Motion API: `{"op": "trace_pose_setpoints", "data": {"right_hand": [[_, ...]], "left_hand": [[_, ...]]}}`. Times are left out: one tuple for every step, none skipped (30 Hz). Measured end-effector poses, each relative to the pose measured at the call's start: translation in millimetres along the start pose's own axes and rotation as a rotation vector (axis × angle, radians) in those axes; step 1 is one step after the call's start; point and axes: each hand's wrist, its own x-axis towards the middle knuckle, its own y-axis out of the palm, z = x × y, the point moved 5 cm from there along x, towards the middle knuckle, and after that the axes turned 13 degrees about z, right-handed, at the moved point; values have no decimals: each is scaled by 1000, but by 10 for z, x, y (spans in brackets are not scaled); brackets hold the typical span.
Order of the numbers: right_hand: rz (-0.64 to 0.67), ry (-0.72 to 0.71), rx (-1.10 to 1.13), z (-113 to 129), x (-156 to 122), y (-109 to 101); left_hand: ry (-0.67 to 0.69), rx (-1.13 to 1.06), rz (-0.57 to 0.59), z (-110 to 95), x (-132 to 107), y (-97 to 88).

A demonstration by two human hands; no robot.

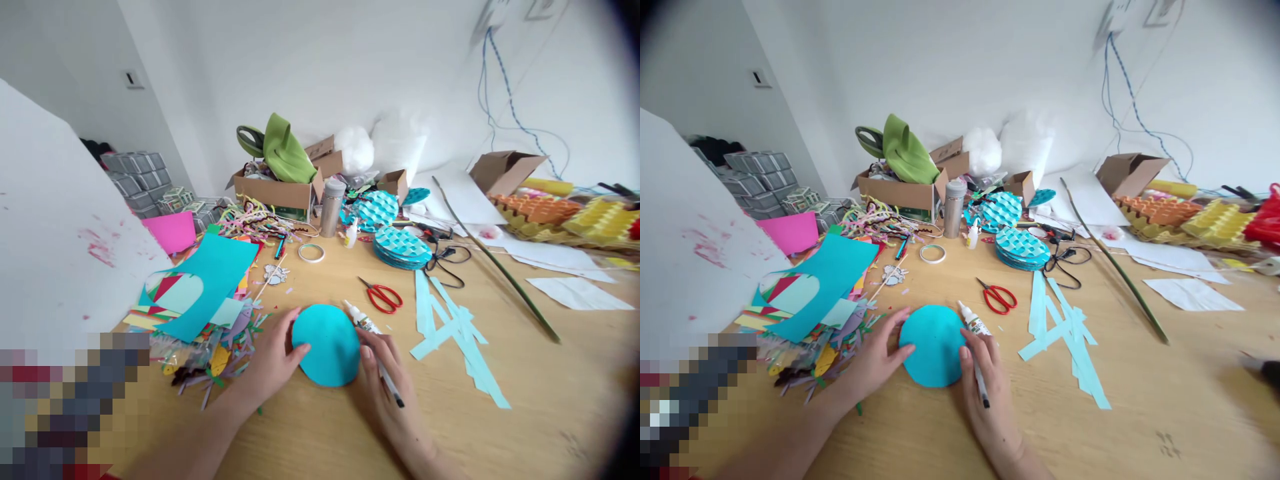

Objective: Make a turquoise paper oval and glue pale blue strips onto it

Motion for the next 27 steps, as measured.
{"op": "trace_pose_setpoints", "data": {"right_hand": [[0,-7,25,-6,1,1],[-1,-17,50,-9,2,3],[-2,-32,75,-9,2,7],[-7,-50,102,-4,0,11],[-15,-68,133,1,-3,15],[-37,-82,167,6,-8,14],[-74,-92,200,10,-16,6],[-114,-95,226,11,-25,-4],[-153,-89,239,11,-34,-15],[-179,-77,231,10,-40,-21],[-185,-63,205,11,-41,-21],[-171,-54,169,16,-37,-12],[-143,-50,130,21,-29,3],[-122,-58,95,29,-22,16],[-112,-80,70,41,-16,28],[-109,-106,54,53,-11,38],[-121,-130,48,60,-9,45],[-138,-146,48,62,-7,50],[-161,-148,60,54,-6,53],[-182,-135,91,35,-4,55],[-199,-105,140,5,-2,56],[-210,-71,202,-28,2,58],[-214,-42,271,-60,7,59],[-214,-17,338,-86,13,58],[-215,-2,394,-104,20,53],[-213,4,436,-112,27,46],[-214,3,463,-113,35,35]], "left_hand": [[-18,-142,-20,29,11,-25],[-34,-279,-37,54,22,-46],[-48,-403,-52,75,31,-66],[-61,-510,-73,91,39,-88],[-72,-599,-102,103,45,-114],[-79,-678,-138,111,48,-141],[-82,-747,-174,115,50,-169],[-82,-808,-210,116,51,-194],[-80,-861,-241,114,52,-216],[-77,-907,-265,110,53,-231],[-75,-948,-278,102,53,-238],[-72,-985,-282,92,54,-235],[-71,-1019,-277,79,55,-223],[-70,-1050,-266,65,55,-202],[-69,-1076,-250,48,53,-174],[-68,-1096,-231,30,51,-141],[-64,-1111,-209,10,47,-105],[-58,-1122,-182,-12,43,-68],[-54,-1129,-151,-35,38,-33],[-50,-1133,-114,-60,34,1],[-50,-1138,-73,-84,30,32],[-50,-1143,-36,-107,25,56],[-55,-1146,-4,-126,21,73],[-64,-1148,24,-140,16,84],[-75,-1148,43,-148,13,88],[-89,-1145,57,-150,10,88],[-106,-1137,65,-145,8,83]]}}
